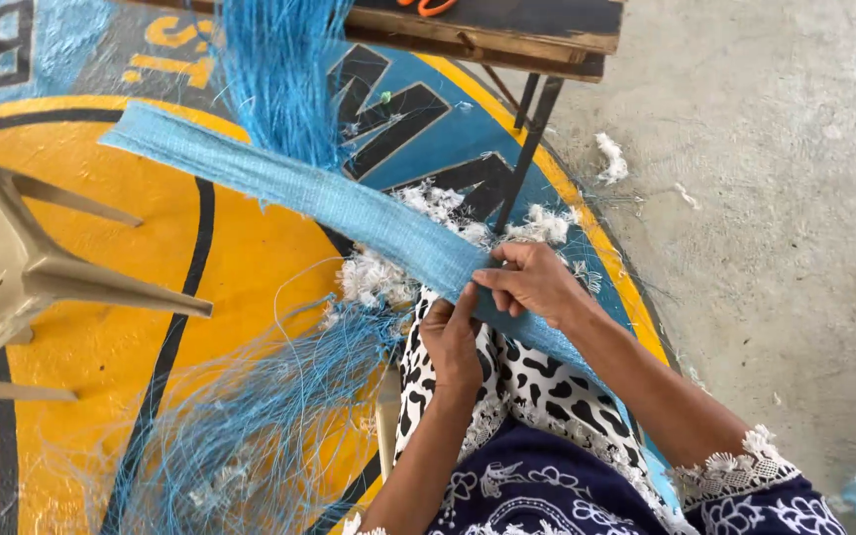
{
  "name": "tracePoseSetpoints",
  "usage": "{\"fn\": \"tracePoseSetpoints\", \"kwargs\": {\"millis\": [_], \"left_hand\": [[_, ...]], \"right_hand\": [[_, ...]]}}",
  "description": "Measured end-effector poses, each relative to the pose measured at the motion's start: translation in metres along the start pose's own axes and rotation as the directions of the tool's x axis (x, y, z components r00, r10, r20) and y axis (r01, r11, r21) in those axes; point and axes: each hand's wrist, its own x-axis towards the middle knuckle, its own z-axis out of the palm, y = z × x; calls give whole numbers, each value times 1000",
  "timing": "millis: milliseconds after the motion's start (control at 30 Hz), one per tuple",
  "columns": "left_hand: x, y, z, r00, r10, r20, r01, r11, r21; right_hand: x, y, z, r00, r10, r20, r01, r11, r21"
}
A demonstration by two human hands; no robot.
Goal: Weaving and knotting blue plastic fibers around white material to create a textured strip.
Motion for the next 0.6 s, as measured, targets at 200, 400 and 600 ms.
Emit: {"fn": "tracePoseSetpoints", "kwargs": {"millis": [200, 400, 600], "left_hand": [[-1, 29, 4, 995, -40, -93, 37, 999, -36], [12, 90, -37, 995, 6, -104, -21, 989, -145], [20, 147, -67, 991, 35, -131, -55, 987, -153]], "right_hand": [[-7, -16, -22, 966, 163, 202, -155, 987, -52], [-25, 16, -64, 858, 298, 418, -311, 950, -39], [-58, 54, -88, 814, 279, 509, -381, 919, 105]]}}
